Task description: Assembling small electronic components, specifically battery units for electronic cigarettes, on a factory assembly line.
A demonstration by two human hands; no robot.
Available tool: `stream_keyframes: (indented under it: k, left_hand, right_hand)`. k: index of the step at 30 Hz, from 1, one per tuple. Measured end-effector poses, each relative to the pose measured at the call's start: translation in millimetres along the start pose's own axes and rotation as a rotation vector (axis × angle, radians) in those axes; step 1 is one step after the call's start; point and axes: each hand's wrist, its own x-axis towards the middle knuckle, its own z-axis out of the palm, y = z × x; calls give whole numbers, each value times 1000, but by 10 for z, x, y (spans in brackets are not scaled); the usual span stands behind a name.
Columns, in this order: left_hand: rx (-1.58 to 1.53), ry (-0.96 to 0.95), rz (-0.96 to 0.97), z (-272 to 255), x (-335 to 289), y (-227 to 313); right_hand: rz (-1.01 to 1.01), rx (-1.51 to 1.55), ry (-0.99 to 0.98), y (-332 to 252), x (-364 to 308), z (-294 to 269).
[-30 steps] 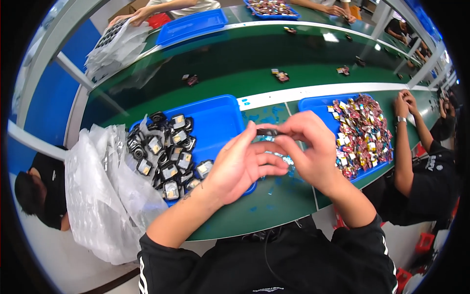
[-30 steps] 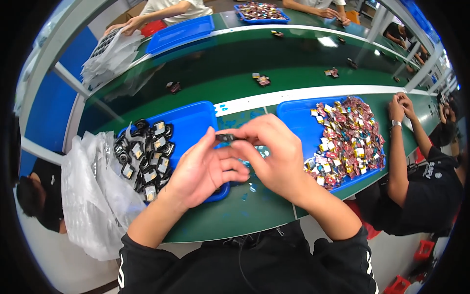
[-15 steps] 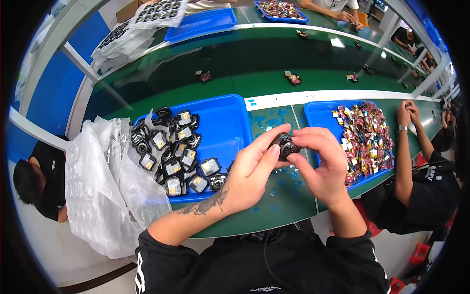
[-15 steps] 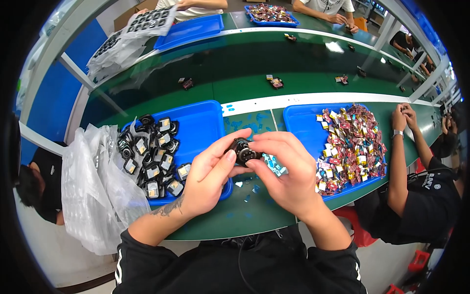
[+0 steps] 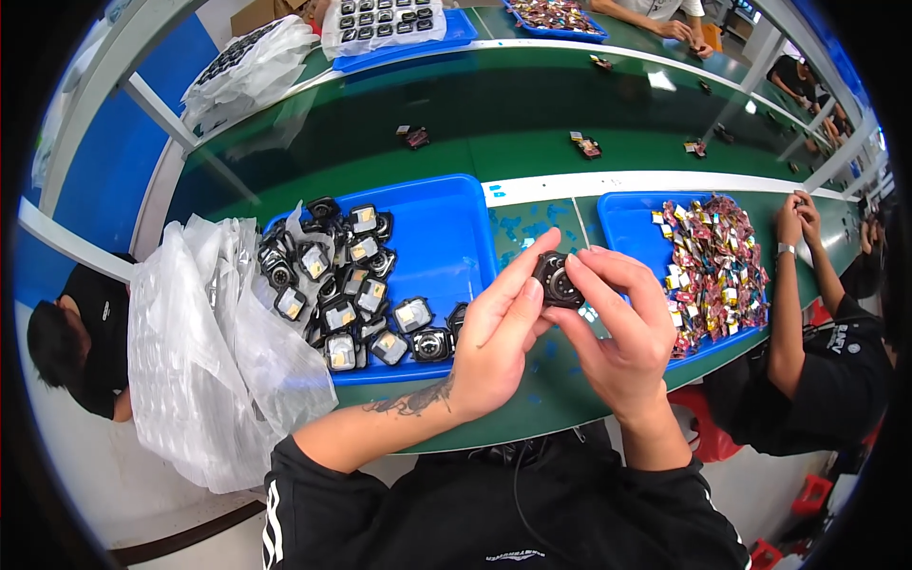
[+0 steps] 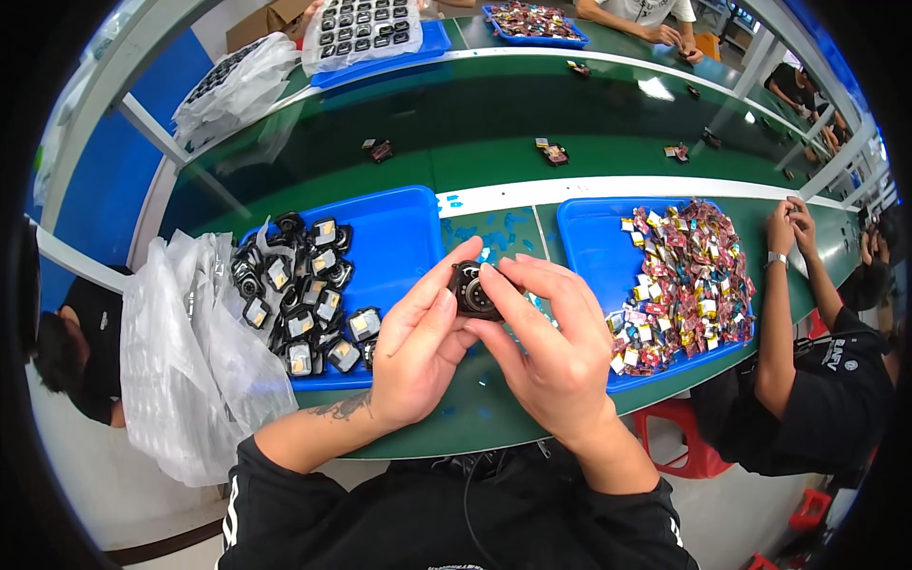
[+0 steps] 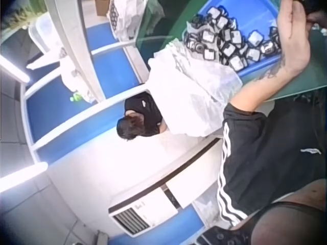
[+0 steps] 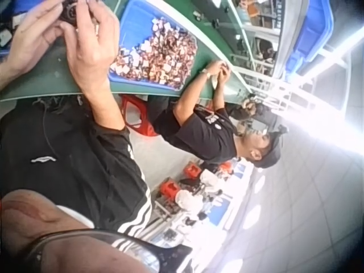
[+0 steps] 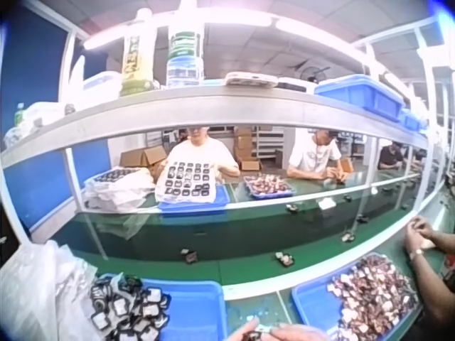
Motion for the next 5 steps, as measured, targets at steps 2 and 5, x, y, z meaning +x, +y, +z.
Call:
stream_keyframes:
  k: [2, 5]
  left_hand:
    - [7, 1, 7, -36, -12, -8]
    - [133, -3, 12, -98, -2, 15]
  right_hand:
    - [-19, -6, -41, -18, 35, -38]
    - [-8, -4, -150, 18, 52, -103]
